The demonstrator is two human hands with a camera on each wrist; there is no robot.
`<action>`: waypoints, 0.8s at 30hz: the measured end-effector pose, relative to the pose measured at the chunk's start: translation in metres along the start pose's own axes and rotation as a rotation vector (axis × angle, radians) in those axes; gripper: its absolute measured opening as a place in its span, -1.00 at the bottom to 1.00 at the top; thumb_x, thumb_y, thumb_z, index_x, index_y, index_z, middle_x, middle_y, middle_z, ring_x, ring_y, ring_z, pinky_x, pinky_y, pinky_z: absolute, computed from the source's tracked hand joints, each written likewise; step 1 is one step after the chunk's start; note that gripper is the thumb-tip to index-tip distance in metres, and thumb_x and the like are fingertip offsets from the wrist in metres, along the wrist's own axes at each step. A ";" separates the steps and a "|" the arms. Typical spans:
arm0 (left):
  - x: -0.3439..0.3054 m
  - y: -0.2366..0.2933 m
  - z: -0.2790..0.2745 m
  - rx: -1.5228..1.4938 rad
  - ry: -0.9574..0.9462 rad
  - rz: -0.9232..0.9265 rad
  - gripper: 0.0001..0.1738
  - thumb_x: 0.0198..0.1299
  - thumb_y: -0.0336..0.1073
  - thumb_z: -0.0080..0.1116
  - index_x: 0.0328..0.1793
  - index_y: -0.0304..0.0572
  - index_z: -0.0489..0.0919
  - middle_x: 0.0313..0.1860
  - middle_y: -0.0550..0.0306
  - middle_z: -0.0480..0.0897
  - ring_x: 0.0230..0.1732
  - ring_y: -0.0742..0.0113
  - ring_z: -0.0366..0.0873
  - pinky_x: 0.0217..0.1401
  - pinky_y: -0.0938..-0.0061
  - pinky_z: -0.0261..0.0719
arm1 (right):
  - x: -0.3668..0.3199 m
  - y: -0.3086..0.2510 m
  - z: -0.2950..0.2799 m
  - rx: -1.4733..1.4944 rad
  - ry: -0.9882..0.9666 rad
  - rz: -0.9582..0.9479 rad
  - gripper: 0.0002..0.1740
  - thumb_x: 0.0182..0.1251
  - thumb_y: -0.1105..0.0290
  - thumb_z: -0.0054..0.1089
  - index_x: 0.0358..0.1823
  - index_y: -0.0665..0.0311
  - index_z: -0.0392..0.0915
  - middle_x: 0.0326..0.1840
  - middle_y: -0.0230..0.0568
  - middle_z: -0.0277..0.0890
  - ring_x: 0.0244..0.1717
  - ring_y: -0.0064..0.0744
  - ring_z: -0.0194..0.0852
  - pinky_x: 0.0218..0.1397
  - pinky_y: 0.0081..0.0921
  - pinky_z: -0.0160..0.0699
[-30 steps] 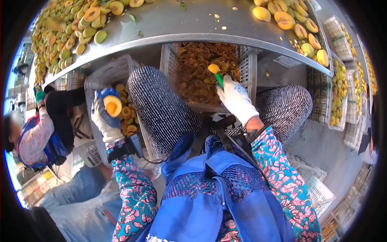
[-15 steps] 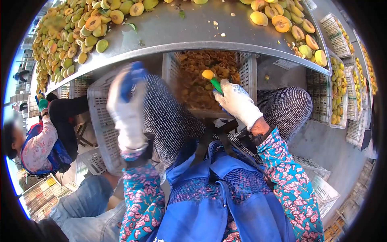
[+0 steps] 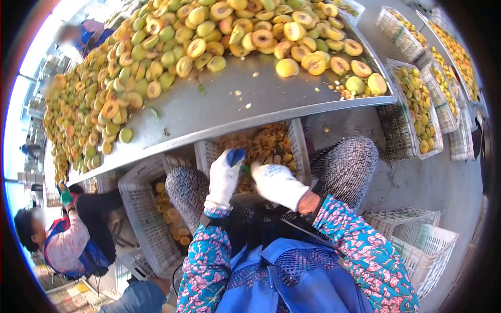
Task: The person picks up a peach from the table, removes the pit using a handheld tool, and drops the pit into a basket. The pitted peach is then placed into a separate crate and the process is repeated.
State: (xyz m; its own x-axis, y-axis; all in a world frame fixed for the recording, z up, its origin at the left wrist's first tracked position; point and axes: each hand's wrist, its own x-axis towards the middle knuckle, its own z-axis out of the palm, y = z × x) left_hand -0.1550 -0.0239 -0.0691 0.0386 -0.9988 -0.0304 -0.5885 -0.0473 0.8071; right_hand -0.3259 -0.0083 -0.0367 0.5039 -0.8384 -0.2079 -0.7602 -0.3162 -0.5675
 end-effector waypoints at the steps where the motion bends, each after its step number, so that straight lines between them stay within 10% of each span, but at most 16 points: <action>1: 0.000 0.000 -0.001 -0.031 -0.004 0.012 -0.72 0.16 -0.28 0.27 -0.01 -0.17 0.63 -0.21 -0.07 0.70 -0.12 0.03 0.68 -0.08 0.34 0.59 | 0.001 -0.001 -0.003 0.000 -0.033 0.002 -0.73 0.19 0.40 -0.06 -0.21 0.43 0.52 -0.36 0.17 0.61 -0.28 0.08 0.66 -0.24 -0.07 0.61; 8: 0.004 -0.011 -0.001 -0.014 0.072 0.011 -0.74 0.16 -0.40 0.29 -0.03 -0.35 0.63 -0.20 -0.02 0.72 -0.20 0.37 0.66 -0.05 0.50 0.57 | 0.005 0.039 0.005 0.193 0.008 -0.021 -0.69 0.20 0.28 0.06 -0.22 0.43 0.54 -0.23 0.24 0.59 -0.13 0.16 0.60 -0.10 -0.07 0.56; 15: 0.035 0.090 -0.031 -0.044 0.032 0.143 -0.75 0.12 -0.42 0.34 -0.07 -0.34 0.63 -0.30 0.04 0.69 -0.29 0.53 0.58 -0.14 0.58 0.55 | 0.003 0.059 0.009 0.358 0.019 0.094 -0.56 0.33 0.10 0.06 -0.20 0.45 0.49 -0.31 0.25 0.57 -0.18 0.22 0.57 -0.10 0.02 0.49; 24: 0.178 0.188 0.047 0.494 -0.183 0.422 -0.54 0.17 -0.02 0.21 0.04 -0.21 0.56 -0.15 -0.07 0.66 -0.05 -0.06 0.61 0.03 0.18 0.53 | -0.017 0.051 0.017 0.355 -0.034 0.079 -0.62 0.34 0.15 0.03 -0.17 0.40 0.47 -0.28 0.15 0.60 -0.19 0.11 0.61 -0.11 0.00 0.53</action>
State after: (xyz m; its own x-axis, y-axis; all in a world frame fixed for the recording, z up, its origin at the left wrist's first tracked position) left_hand -0.2971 -0.2115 0.0493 -0.3874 -0.9172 0.0933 -0.8250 0.3901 0.4089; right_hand -0.3659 -0.0027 -0.0755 0.4674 -0.8367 -0.2855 -0.6105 -0.0719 -0.7887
